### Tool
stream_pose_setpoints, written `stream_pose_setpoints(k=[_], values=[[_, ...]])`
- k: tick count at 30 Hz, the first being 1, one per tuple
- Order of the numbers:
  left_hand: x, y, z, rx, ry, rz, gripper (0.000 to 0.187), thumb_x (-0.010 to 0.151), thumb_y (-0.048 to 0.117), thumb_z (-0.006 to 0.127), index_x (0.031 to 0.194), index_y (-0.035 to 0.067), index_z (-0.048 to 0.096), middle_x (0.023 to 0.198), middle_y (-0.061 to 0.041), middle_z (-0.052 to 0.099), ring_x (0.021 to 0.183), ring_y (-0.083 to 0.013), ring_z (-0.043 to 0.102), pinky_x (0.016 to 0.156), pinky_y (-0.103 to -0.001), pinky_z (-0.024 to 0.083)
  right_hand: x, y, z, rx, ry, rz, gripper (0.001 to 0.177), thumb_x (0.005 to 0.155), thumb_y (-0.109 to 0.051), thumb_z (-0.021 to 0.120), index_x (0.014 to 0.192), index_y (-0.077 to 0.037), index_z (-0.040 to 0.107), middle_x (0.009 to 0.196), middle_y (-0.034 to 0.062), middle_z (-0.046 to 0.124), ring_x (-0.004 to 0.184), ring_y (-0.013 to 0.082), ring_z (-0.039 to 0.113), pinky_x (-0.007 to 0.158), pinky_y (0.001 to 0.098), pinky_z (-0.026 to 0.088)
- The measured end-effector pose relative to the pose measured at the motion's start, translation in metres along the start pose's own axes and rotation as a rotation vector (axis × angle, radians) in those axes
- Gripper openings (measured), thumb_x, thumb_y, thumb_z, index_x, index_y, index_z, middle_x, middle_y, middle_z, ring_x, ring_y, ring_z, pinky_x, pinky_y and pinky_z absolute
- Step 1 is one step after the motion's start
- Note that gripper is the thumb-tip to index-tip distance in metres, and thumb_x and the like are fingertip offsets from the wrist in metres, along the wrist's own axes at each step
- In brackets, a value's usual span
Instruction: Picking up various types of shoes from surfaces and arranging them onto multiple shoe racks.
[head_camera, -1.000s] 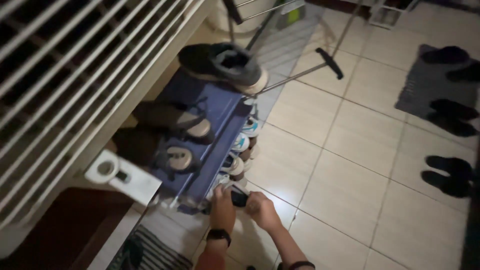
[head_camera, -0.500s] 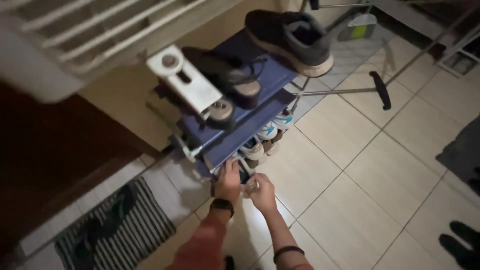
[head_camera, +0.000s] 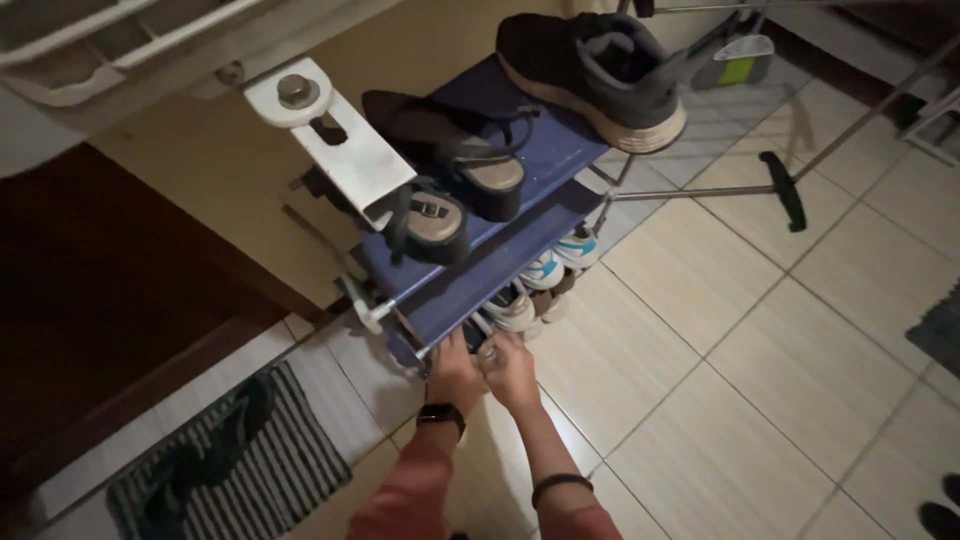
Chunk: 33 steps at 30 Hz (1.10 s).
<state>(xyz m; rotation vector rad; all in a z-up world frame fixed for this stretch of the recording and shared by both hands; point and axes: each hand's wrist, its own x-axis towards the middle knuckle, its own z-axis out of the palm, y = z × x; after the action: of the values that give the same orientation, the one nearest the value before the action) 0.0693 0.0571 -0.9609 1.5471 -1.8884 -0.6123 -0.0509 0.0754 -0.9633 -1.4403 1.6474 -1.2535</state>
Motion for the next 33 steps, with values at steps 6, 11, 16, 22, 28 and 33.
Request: stream_pose_setpoints(k=[6,11,16,22,28,33], values=[[0.014,-0.027,0.026,0.068,-0.118,-0.191,0.09,0.08,0.032,0.078,0.152,0.003,0.033,0.153,-0.029,0.04,0.143,-0.0463,0.032,0.118,-0.049,0.026,0.009,0.019,0.02,0.072,-0.04,0.001,0.026,0.072,0.0,0.078,0.094,-0.005,0.065,0.107,0.0156,0.066,0.103,0.0327,0.064,0.089,0.0369,0.053],[0.01,-0.04,0.045,0.11,-0.093,-0.205,0.08,0.086,0.03,0.07,0.153,0.004,0.036,0.156,-0.026,0.037,0.143,-0.0475,0.03,0.119,-0.051,0.023,0.02,0.054,0.022,0.138,-0.149,-0.041,0.039,0.075,0.0,0.078,0.111,-0.005,0.065,0.114,0.0146,0.065,0.106,0.0278,0.065,0.092,0.0355,0.052],[-0.004,0.01,0.028,-0.081,-0.023,-0.229,0.062,0.097,0.036,0.055,0.15,0.005,0.042,0.158,-0.024,0.039,0.144,-0.0453,0.039,0.117,-0.049,0.032,0.017,0.042,-0.008,0.365,-0.107,-0.101,0.053,0.083,0.003,0.057,0.135,-0.009,0.06,0.131,0.0106,0.064,0.127,0.0228,0.062,0.106,0.0325,0.049],[-0.011,0.04,0.036,-0.143,-0.077,-0.129,0.06,0.106,0.04,0.049,0.149,-0.002,0.042,0.157,-0.032,0.033,0.143,-0.0498,0.029,0.114,-0.056,0.025,0.009,-0.016,-0.071,0.255,0.073,0.185,0.042,0.091,-0.012,0.066,0.133,-0.01,0.061,0.127,0.0068,0.065,0.124,0.0207,0.058,0.098,0.0321,0.045],[-0.003,0.157,-0.043,-0.308,-0.202,-0.348,0.058,0.1,0.043,0.048,0.143,0.004,0.048,0.147,-0.024,0.05,0.135,-0.0426,0.046,0.11,-0.047,0.039,0.012,-0.087,-0.133,0.464,0.137,0.213,0.033,0.102,-0.016,0.065,0.133,-0.005,0.065,0.118,0.0126,0.063,0.111,0.0216,0.058,0.1,0.033,0.048],[-0.003,0.208,-0.061,-0.399,-0.108,-0.215,0.056,0.1,0.043,0.051,0.14,0.004,0.051,0.142,-0.023,0.056,0.131,-0.0402,0.052,0.107,-0.044,0.041,0.01,-0.178,-0.2,0.479,0.156,0.173,0.032,0.097,-0.018,0.061,0.127,-0.007,0.063,0.126,0.0016,0.068,0.117,0.0141,0.061,0.101,0.0288,0.047]])
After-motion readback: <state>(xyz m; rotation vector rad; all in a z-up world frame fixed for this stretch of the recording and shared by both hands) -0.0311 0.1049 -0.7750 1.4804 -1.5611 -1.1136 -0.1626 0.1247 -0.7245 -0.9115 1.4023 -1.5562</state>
